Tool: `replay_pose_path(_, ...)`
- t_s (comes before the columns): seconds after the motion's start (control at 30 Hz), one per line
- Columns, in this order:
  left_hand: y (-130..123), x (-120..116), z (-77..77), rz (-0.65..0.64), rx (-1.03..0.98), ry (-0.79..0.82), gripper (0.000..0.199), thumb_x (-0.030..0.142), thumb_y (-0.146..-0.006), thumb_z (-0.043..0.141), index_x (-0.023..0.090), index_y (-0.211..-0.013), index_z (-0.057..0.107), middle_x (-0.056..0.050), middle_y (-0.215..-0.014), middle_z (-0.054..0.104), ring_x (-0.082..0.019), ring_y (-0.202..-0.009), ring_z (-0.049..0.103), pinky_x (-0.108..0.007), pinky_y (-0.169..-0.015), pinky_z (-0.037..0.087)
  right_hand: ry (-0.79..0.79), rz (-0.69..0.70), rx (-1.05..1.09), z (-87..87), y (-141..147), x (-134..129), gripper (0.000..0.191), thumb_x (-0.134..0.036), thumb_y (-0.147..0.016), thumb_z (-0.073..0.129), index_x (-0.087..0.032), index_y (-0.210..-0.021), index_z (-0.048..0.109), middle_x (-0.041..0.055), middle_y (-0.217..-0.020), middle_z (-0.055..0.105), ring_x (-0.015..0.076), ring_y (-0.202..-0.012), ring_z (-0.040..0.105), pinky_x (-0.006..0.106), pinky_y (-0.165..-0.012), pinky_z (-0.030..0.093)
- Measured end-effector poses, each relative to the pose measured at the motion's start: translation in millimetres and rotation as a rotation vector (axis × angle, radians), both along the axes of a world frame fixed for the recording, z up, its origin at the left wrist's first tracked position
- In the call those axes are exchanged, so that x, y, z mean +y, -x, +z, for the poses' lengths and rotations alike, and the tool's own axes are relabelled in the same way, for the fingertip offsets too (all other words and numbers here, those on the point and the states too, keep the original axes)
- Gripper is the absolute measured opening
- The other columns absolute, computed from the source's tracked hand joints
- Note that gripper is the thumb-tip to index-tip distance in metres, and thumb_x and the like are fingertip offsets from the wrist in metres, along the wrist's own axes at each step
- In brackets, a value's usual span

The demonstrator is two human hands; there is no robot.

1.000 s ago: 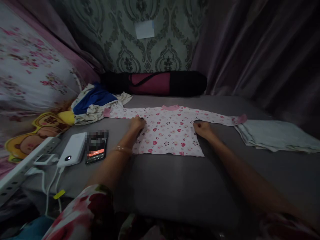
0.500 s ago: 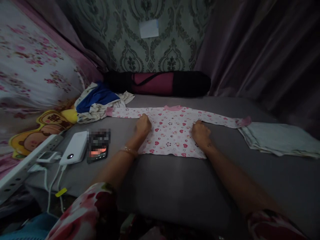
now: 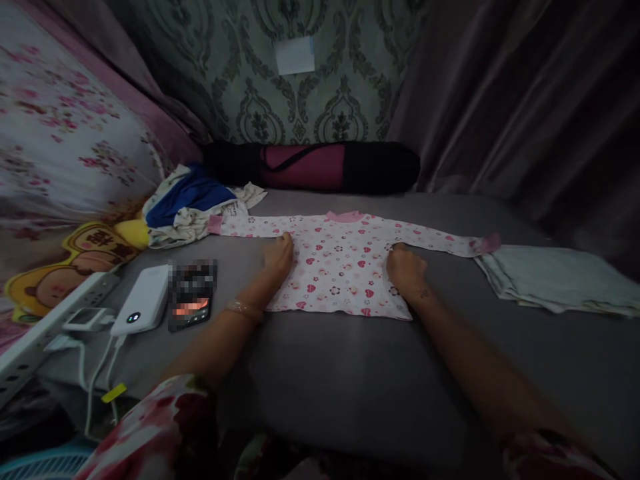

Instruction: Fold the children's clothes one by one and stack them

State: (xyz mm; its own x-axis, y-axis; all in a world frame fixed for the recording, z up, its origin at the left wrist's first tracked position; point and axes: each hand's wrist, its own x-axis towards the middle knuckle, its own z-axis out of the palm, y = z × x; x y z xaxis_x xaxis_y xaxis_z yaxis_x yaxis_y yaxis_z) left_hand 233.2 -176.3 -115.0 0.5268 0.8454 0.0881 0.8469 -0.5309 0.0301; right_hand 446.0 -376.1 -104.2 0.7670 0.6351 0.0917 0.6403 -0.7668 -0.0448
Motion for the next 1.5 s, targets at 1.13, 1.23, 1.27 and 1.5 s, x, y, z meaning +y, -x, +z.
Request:
replay_pose_path(1.13,27,-85,-16.4,-0.4,0.015,0.118,0.064,0.055,-0.097,0.027,0.022,-0.151,0.029,-0.01,-0.159,0.023,-0.03,-0.147,0.017,-0.05,-0.118,0.014,-0.006,0.619,0.182,-13.2,85,-32,0.057,-0.048,-0.099,0.027,-0.025,-0.151,0.032,0.0104,-0.159,0.021,0.03,-0.147,0.014,0.058,-0.115,0.01)
replay_pose_path(1.23,36,-78,-16.4,-0.394,0.022,0.108,0.067,0.056,-0.097,0.026,0.018,-0.152,0.027,-0.014,-0.159,0.023,-0.03,-0.147,0.017,-0.047,-0.118,0.016,0.009,0.573,0.176,-13.8,71,-45,0.057,-0.051,-0.099,0.025,-0.028,-0.151,0.031,0.0091,-0.16,0.021,0.0296,-0.147,0.014,0.057,-0.115,0.009)
replay_pose_path(1.27,38,-76,-16.3,-0.393,0.024,0.114,0.067,0.056,-0.097,0.025,0.017,-0.152,0.026,-0.015,-0.159,0.022,-0.03,-0.147,0.017,-0.046,-0.118,0.017,0.016,0.563,0.177,-14.3,66,-49,0.057,-0.051,-0.099,0.024,-0.028,-0.151,0.031,0.0092,-0.16,0.021,0.0292,-0.147,0.014,0.056,-0.116,0.009)
replay_pose_path(1.5,53,-65,-16.2,-0.372,0.031,0.151,0.07,0.057,-0.097,0.022,0.015,-0.152,0.025,-0.016,-0.159,0.019,-0.029,-0.147,0.016,-0.048,-0.117,0.019,0.023,0.568,0.16,-14.1,44,-81,0.057,-0.046,-0.1,0.025,-0.021,-0.15,0.033,0.0121,-0.159,0.022,0.0291,-0.146,0.017,0.055,-0.115,0.017)
